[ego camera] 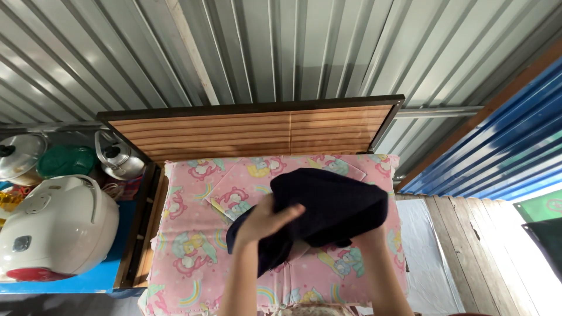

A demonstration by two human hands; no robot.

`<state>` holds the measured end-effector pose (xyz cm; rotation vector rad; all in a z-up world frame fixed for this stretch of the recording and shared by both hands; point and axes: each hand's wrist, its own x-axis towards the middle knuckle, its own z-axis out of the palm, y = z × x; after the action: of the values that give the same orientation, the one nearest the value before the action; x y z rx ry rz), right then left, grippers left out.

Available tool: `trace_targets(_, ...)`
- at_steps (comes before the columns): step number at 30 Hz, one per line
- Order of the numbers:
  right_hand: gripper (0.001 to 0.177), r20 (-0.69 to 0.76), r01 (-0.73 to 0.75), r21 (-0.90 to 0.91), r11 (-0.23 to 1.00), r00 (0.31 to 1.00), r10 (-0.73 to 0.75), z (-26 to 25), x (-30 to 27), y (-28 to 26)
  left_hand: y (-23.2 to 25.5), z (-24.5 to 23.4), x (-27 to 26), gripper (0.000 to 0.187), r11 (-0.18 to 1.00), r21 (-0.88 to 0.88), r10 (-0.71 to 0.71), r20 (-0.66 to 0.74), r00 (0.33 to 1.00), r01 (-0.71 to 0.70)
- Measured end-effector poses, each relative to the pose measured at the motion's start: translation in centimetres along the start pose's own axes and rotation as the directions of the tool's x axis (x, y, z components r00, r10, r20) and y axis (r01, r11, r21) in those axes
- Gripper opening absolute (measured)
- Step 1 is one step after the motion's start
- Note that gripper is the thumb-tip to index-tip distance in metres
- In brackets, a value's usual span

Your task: Folding a pair of dark shorts on a pink pillow and placing them on a pile of laundry.

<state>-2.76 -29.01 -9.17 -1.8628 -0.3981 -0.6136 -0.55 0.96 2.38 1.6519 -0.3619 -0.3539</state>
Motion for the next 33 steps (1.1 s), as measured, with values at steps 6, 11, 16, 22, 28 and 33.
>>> trace_targets(6, 0.035, 0.294, -0.283, 0.954, -0.100, 0.822, 0.488, -4.4, 2.0, 3.2, -1.3, -4.9, -1.5, 0.047, 0.882, -0.463, -0.199, -0.532, 0.823, -0.086)
trace_targets(11, 0.022, 0.072, -0.250, 0.938, 0.240, 0.818, 0.571, -14.6, 3.1, 4.3, 2.4, -9.2, -6.1, 0.040, 0.969, -0.196, 0.041, -0.483, 0.875, -0.153)
trace_targets(16, 0.013, -0.073, -0.119, 0.929, 0.350, 0.869, 0.490, -18.8, 5.4, -0.7, 5.3, -10.7, -5.9, 0.034, 0.988, -0.032, 0.138, -0.238, 0.961, -0.150)
trace_targets(22, 0.034, -0.028, -0.158, 0.866, 0.475, 0.932, 0.361, -14.2, 12.0, -0.1, -0.4, -11.5, 3.1, 0.061, 0.877, -0.315, 0.206, -0.433, 0.877, -0.362)
trace_targets(28, 0.035, -0.107, -0.342, 0.612, 0.712, 0.857, 0.504, -5.4, 5.2, 0.6, -22.5, -15.0, 5.1, 0.039, 0.995, 0.080, 0.000, -0.627, 0.779, 0.064)
trace_targets(33, 0.025, 0.181, -0.422, 0.343, 0.839, 0.906, 0.382, 2.1, -1.2, -2.1, -21.3, -10.6, 0.3, 0.040, 0.986, 0.155, 0.033, -0.533, 0.845, 0.059)
